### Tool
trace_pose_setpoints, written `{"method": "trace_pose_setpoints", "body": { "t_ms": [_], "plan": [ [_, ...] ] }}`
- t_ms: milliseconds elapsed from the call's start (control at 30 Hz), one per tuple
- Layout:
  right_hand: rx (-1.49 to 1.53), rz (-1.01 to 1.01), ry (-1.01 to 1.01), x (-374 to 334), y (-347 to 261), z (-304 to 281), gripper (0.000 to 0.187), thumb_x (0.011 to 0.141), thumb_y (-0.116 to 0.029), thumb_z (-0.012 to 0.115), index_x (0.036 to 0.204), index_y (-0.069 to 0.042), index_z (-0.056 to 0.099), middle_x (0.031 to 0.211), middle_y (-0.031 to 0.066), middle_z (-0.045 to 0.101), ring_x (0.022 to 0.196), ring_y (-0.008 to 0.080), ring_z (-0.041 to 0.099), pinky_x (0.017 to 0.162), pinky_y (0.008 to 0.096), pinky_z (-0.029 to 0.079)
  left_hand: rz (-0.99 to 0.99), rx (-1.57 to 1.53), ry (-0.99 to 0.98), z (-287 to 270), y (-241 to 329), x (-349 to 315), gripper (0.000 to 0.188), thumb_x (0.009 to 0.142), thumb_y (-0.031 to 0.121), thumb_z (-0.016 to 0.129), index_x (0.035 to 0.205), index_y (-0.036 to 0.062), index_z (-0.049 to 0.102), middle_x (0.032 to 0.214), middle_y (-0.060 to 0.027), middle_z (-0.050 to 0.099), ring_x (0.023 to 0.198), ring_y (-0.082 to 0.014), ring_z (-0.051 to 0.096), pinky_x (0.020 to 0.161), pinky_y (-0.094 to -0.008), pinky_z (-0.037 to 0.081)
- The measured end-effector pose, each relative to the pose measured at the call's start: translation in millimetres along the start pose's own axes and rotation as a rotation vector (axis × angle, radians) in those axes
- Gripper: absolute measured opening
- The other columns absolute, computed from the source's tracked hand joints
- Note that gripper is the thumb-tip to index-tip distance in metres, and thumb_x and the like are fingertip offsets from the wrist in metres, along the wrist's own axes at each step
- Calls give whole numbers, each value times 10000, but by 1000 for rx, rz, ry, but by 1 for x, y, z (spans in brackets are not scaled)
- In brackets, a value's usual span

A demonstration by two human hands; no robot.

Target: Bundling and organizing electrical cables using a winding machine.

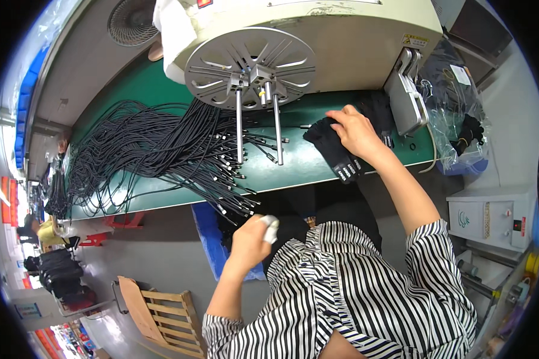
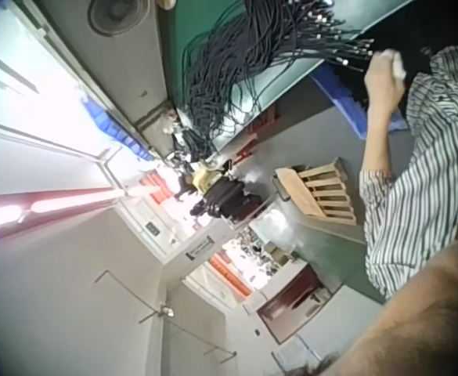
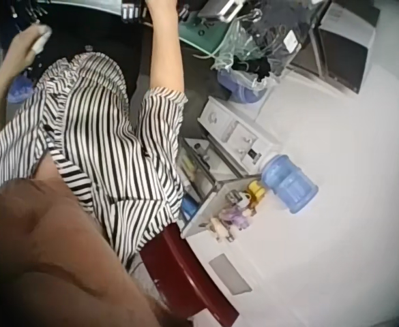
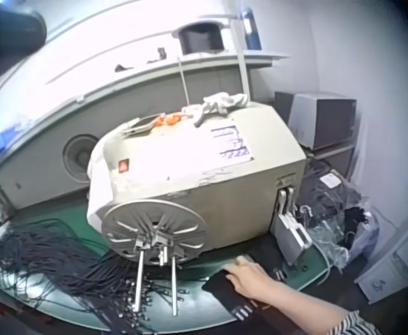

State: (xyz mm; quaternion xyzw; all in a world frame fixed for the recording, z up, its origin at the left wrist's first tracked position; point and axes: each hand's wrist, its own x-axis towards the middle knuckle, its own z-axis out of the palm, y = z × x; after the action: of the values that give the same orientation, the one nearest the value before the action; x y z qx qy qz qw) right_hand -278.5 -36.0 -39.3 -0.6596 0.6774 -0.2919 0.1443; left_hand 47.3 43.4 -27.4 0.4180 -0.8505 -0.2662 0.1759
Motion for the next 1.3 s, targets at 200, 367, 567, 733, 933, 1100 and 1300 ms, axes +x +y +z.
{"method": "trace_pose_setpoints", "body": {
  "t_ms": [200, 367, 567, 733, 933, 1100, 1300],
  "plan": [
    [53, -59, 94, -1, -4, 6, 223, 792, -91, 665, 1001, -55, 598, 937, 138, 603, 859, 355, 601, 737, 422, 486, 499, 149, 170, 22, 44, 105, 479, 689, 28, 640, 1161, 17, 556, 1283, -160, 507, 1238, -333, 448, 987, -480, 349],
    [108, -2, 85, 3, 3, 11, 221, 767, -75, 666, 969, -51, 576, 941, 134, 622, 874, 350, 610, 741, 421, 491, 512, 238, 78, 55, 26, 165, 513, 690, 74, 617, 1195, 20, 543, 1339, -138, 471, 1309, -320, 365, 1047, -503, 294],
    [243, -65, 336, -5, -2, -2, 76, 778, -26, 622, 852, -30, 606, 834, 114, 600, 692, 229, 606, 631, 314, 478, 495, 200, 77, 67, 25, 168, 482, 715, 87, 600, 1192, 26, 559, 1354, -142, 458, 1340, -312, 316, 1063, -509, 282],
    [621, -173, 625, -26, -49, -46, 93, 818, 70, 597, 874, 6, 560, 968, 102, 633, 697, 118, 553, 606, 207, 435, 496, 224, 73, 68, 19, 165, 407, 788, 138, 582, 1182, 35, 569, 1349, -142, 465, 1331, -309, 329, 1058, -519, 286],
    [464, -690, 1146, -82, -85, -130, 204, 867, -21, 600, 1049, -4, 509, 843, 106, 587, 677, 178, 474, 583, 270, 387, 532, 116, 174, 60, 23, 165, 373, 800, 113, 579, 1165, 39, 571, 1312, -142, 500, 1294, -317, 388, 1047, -510, 300],
    [676, -643, 826, -97, -64, -139, 377, 902, -204, 608, 1226, -27, 534, 776, 82, 576, 662, 153, 394, 596, 285, 304, 492, -17, 555, 28, -8, 153, 359, 691, 0, 602, 1043, 69, 623, 1122, -143, 587, 1062, -304, 551, 907, -422, 405],
    [827, -410, 670, -82, -75, -114, 228, 877, -27, 559, 1103, -4, 579, 849, 117, 608, 730, 160, 503, 624, 246, 385, 37, 416, 610, -29, -68, 114, 292, 618, 12, 636, 907, 30, 604, 1097, -143, 530, 1142, -343, 451, 934, -470, 345]
  ]
}}
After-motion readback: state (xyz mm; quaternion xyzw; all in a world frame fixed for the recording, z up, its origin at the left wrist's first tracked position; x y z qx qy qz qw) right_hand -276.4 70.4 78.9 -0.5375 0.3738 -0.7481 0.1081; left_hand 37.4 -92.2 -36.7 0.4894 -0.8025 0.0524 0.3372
